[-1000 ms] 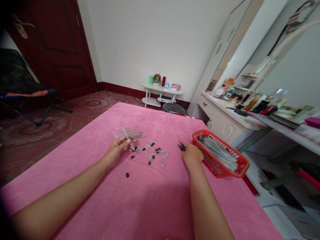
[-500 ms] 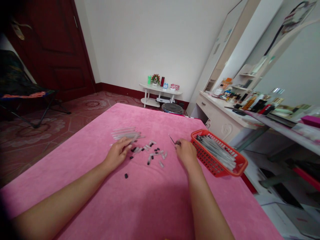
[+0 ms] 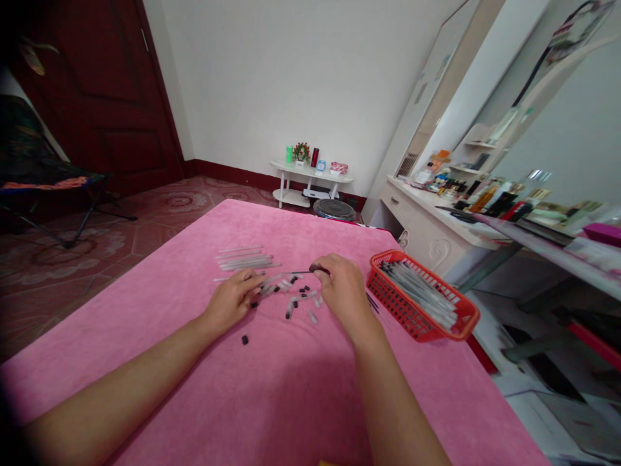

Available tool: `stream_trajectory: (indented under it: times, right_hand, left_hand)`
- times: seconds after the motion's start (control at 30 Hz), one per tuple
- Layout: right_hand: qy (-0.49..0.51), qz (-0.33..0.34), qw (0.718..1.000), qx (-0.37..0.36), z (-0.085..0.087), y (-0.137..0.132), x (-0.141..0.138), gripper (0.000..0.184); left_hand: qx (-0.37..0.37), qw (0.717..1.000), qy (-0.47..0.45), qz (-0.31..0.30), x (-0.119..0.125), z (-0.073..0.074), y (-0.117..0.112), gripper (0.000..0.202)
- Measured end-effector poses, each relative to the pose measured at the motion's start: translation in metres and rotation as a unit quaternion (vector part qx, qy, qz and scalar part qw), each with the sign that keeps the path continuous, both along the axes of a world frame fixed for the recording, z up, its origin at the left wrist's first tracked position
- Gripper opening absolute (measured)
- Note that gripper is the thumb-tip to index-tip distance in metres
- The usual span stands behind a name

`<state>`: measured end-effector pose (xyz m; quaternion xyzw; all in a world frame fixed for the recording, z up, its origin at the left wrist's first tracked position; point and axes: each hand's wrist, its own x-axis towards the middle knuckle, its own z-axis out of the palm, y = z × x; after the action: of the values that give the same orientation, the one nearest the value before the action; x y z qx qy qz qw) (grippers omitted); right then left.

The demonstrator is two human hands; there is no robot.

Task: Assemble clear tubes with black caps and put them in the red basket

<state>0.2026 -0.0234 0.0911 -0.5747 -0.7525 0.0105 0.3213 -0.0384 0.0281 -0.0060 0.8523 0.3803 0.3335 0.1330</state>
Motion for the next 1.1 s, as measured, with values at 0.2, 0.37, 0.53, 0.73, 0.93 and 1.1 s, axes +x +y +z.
stream_trajectory:
  times: [0.2, 0.37, 0.53, 0.73, 0.93, 1.1]
  right_hand:
    - [-0.015, -0.026, 1.0, 0.007, 0.007, -0.002, 0.004, 0.017]
    - [-0.073, -0.024, 0.997, -0.01, 0.01, -0.005, -0.001, 0.018]
    - [-0.133, -0.033, 0.99, -0.027, 0.016, -0.008, -0.004, 0.019]
    - [-0.133, -0.026, 0.99, -0.028, 0.017, -0.009, -0.004, 0.02]
    - [-0.143, -0.013, 0.989, -0.036, 0.016, -0.009, -0.011, 0.019]
    - [-0.162, -0.006, 0.986, -0.046, 0.015, -0.01, -0.017, 0.021]
  left_hand:
    - [-0.008, 1.0, 0.016, 0.01, 0.0, -0.001, 0.001, 0.031]
    - [0.009, 0.999, 0.042, 0.012, 0.001, -0.001, 0.001, 0.037]
    - [0.026, 0.997, 0.078, 0.013, 0.002, 0.001, -0.002, 0.032]
    - [0.032, 0.995, 0.094, 0.012, 0.002, 0.001, -0.002, 0.029]
    - [0.034, 0.994, 0.103, 0.004, 0.003, -0.001, -0.002, 0.03]
    - [0.04, 0.994, 0.097, -0.004, 0.003, -0.001, -0.003, 0.032]
